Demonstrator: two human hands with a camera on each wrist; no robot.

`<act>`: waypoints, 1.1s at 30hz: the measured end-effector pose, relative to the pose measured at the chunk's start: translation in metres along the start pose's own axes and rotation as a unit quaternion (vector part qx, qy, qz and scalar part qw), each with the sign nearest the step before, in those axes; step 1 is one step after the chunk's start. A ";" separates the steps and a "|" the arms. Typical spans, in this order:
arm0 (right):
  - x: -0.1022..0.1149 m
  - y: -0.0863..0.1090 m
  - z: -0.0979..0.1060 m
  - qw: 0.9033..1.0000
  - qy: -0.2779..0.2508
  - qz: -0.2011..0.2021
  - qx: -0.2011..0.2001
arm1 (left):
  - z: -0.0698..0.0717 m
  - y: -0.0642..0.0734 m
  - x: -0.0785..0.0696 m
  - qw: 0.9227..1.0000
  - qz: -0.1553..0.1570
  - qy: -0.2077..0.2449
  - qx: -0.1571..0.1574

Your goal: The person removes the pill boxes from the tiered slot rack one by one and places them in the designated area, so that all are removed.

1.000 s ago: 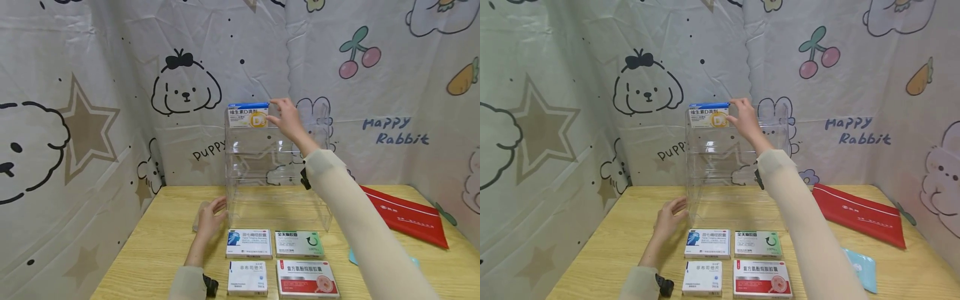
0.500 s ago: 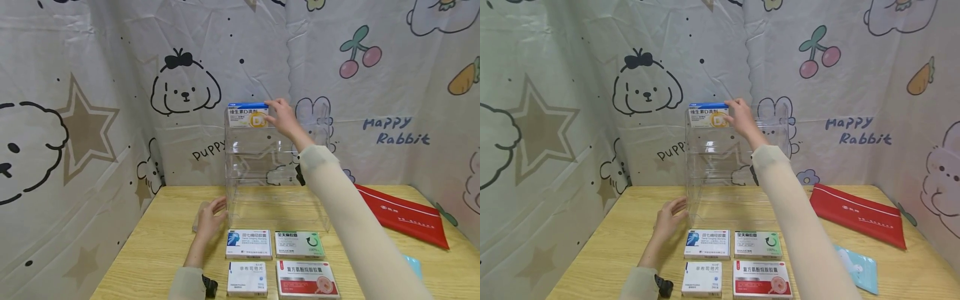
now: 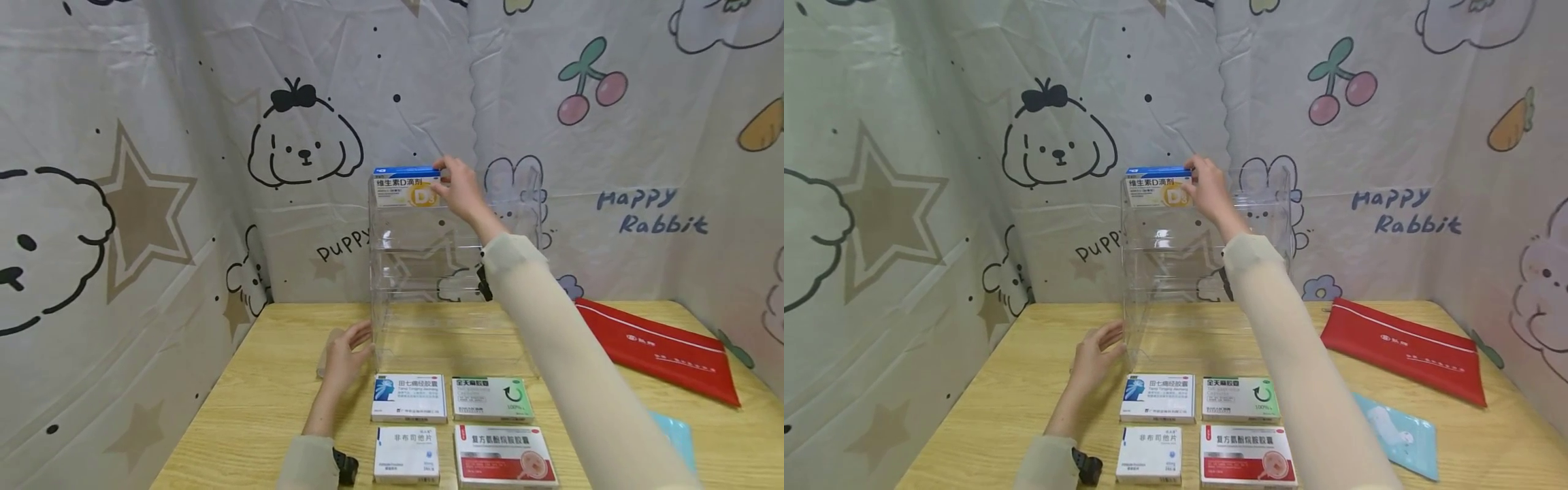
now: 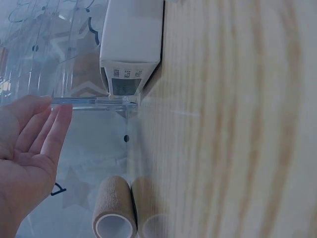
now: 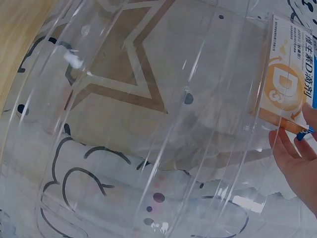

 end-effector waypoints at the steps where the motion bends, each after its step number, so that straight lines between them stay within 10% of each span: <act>1: 0.000 -0.001 -0.002 1.000 -0.004 -0.002 -0.007 | 0.000 0.000 0.000 1.000 0.002 0.002 -0.001; 33: -0.002 -0.010 0.001 0.998 -0.055 -0.025 -0.035 | 0.000 0.000 -0.002 1.000 0.013 0.000 -0.003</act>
Point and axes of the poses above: each hand's wrist, its own y-axis away from the middle knuckle, its own z-axis out of the back of the hand, x = y × z, the point moved 1 cm from there along -y, towards the middle knuckle, and after that the axes turned 9 degrees about y, right-handed, at the moved point
